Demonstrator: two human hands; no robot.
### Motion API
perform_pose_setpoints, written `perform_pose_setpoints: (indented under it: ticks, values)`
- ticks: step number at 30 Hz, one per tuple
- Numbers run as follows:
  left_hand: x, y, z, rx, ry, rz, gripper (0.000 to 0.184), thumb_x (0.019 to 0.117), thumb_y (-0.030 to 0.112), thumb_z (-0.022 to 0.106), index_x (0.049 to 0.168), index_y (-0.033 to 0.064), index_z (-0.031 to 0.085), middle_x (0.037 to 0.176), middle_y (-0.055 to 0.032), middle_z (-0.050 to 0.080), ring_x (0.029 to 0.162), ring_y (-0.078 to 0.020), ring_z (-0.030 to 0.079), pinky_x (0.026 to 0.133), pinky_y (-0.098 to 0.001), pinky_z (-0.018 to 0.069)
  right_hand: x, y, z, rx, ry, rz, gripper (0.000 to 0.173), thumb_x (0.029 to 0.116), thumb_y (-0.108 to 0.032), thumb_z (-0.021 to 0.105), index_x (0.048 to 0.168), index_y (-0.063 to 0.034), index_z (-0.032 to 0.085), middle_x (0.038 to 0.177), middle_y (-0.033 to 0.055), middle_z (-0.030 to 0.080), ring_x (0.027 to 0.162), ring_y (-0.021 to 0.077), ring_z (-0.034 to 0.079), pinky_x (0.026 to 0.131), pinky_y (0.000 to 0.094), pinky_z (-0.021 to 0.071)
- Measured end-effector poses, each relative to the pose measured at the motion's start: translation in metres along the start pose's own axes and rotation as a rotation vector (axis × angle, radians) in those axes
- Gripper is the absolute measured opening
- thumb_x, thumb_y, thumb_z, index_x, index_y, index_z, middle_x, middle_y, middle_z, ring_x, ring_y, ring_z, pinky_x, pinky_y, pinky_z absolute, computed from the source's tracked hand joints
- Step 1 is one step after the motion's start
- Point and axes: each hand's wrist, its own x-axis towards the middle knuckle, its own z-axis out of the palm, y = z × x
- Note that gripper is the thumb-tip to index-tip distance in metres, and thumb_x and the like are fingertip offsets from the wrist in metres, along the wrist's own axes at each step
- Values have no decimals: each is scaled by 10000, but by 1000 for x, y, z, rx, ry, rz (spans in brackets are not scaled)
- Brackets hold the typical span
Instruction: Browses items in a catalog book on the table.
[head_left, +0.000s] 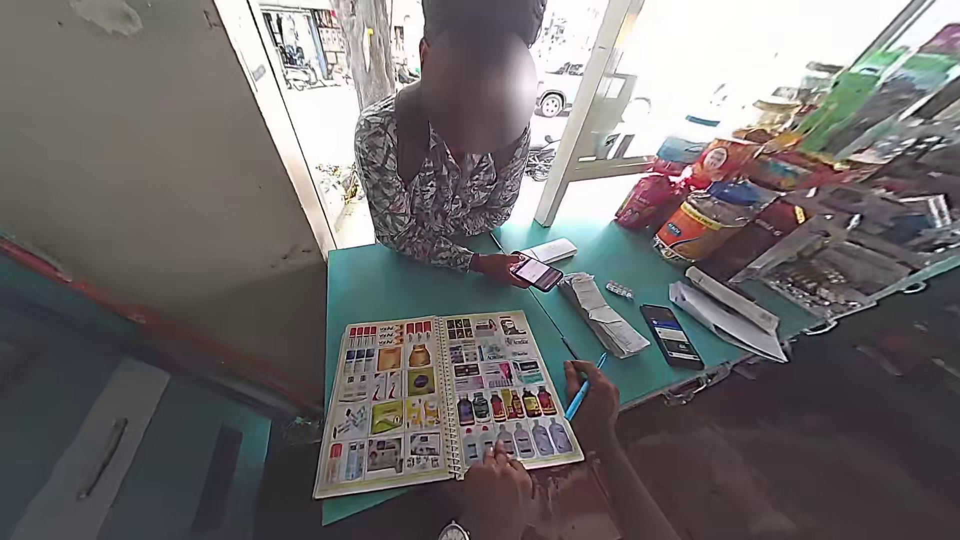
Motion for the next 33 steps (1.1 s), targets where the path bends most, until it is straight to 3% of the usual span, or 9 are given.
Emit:
perform_pose_setpoints:
  ticks: [6,14,16,21,24,26,30,33]
  values:
    - [0,0,11,41,112,17,291,1009,73,472,1104,-36,725,1232,-215,707,1107,-355,711,795,-442,603,0,0,-2,6,-3,6,284,991,-270,595,992,-50,775,939,140,761,834,341,738,727,555,584]
    - [0,2,22,81,200,-6,272,990,81,513,1100,-16,742,1278,-190,696,1085,-337,722,779,-422,604,0,1,-3,9,-22,-15,296,994,-268,588,991,-37,773,923,158,756,816,345,736,713,553,575]
    - [0,3,25,120,261,-3,248,969,87,546,1064,-8,755,1220,-188,721,1038,-326,738,741,-407,606,0,1,-3,9,-15,-17,283,995,-257,593,990,-38,772,923,155,756,810,339,734,710,544,578]
    - [-1,6,22,133,239,-11,246,964,108,566,1057,-21,754,1184,-222,724,1016,-344,741,728,-421,603,0,-1,-3,34,-17,-25,270,987,-242,603,986,-31,772,923,154,756,832,339,738,731,537,585]
    - [-3,7,30,55,400,15,196,928,99,616,954,-12,775,1049,-194,756,910,-338,754,691,-453,609,0,0,-9,27,-52,35,248,977,-248,609,1009,-65,772,896,123,757,815,307,740,726,530,594]
    - [2,5,30,29,395,33,238,959,93,568,998,-29,768,1088,-206,752,976,-357,747,745,-474,610,6,4,-8,53,-17,67,222,970,-248,636,1012,-82,776,889,96,760,801,267,743,722,507,606]
    - [0,1,33,104,286,14,276,974,106,527,1060,-20,757,1159,-205,737,994,-349,746,726,-450,611,5,9,-1,223,100,125,295,999,-245,626,1159,-26,740,1001,110,778,859,210,762,790,422,623]
    - [3,2,33,127,263,6,283,982,108,511,1062,-16,752,1182,-198,731,982,-346,747,719,-441,611,8,6,-2,141,44,147,335,1026,-281,592,1219,-44,731,1050,127,773,919,280,760,820,500,609]
